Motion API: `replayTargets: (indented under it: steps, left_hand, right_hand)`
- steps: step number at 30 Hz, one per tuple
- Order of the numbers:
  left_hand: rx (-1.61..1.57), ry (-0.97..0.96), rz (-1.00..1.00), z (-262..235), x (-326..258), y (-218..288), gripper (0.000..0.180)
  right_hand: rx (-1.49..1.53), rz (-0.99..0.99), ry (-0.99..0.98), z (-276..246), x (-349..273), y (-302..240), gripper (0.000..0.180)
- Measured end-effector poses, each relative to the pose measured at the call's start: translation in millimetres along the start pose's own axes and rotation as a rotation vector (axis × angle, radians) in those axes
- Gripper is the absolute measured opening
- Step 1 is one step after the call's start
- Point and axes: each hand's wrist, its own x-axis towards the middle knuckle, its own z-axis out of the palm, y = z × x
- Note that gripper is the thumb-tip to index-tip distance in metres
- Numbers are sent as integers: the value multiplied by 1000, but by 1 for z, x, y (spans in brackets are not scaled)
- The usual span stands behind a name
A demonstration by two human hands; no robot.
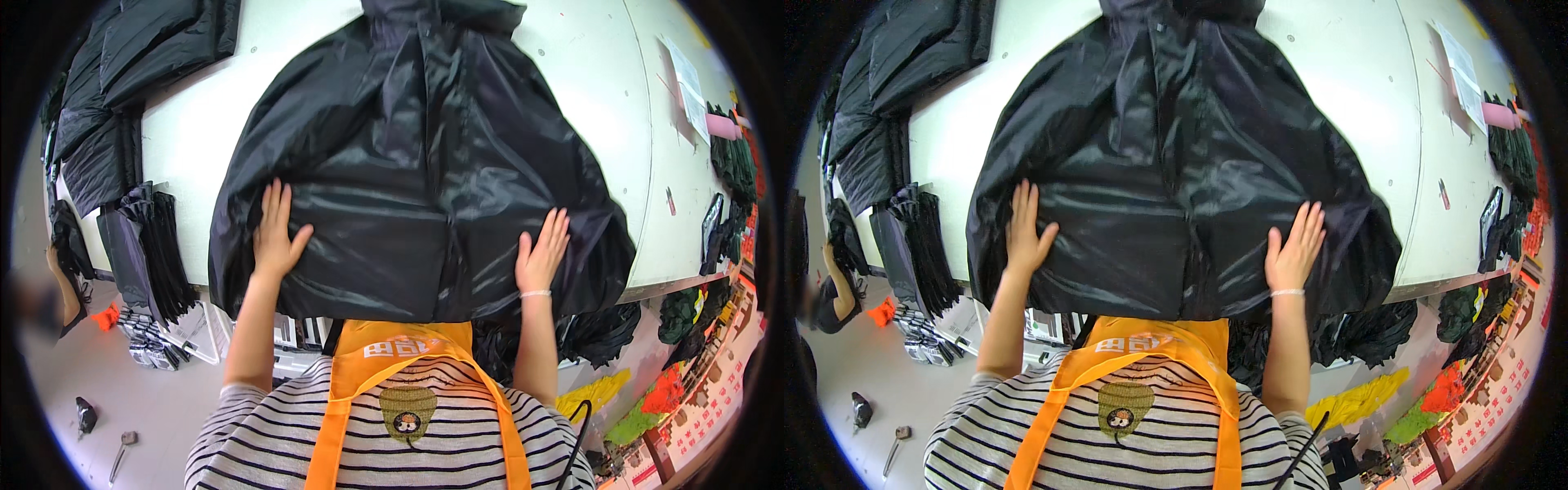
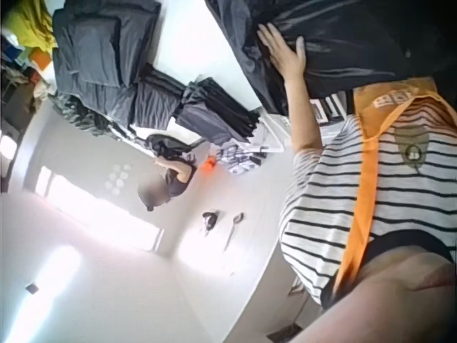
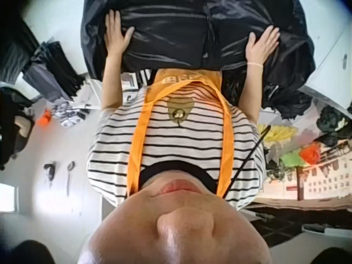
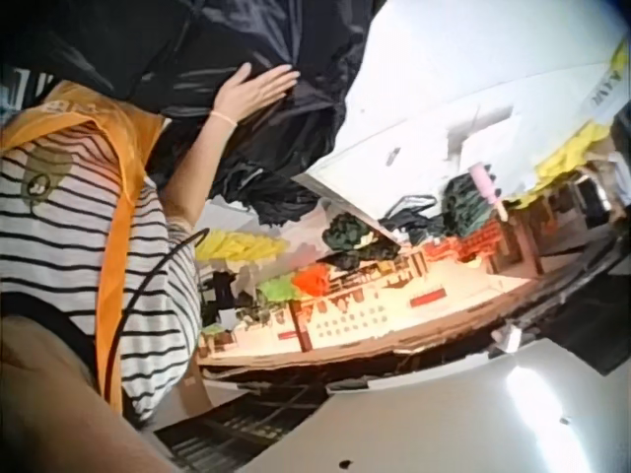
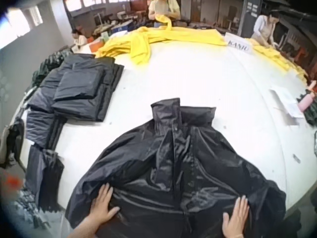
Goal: The person folds a black jacket on a white table. They smooth the fabric, fold the sleeves inward, fold the sides, and then fold the jacket in half before placing it on a stack of similar jackets.
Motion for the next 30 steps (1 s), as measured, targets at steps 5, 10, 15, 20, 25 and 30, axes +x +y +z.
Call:
replayTargets:
  steps: [5, 10, 15, 20, 25, 30]
  left_hand:
    - [-139, 173, 170, 12, 97, -12, 71]
    - [57, 311, 195, 2, 182, -4, 68]
    - [84, 475, 245, -8, 174, 94, 37]
    - [-25, -282, 1, 29, 101, 212, 64]
    - [-25, -359, -11, 46, 112, 223, 48]
    - [-354, -568, -176, 47, 120, 213, 40]
  right_hand:
    - [95, -188, 147, 7, 118, 21, 63]
    - [209, -251, 283, 27, 208, 34, 62]
    - [21, -246, 399, -2, 172, -7, 38]
    - [518, -21, 127, -5, 58, -38, 21]
    - [940, 239, 22, -7, 34, -63, 15]
    - [813, 1, 93, -7, 26, -97, 11]
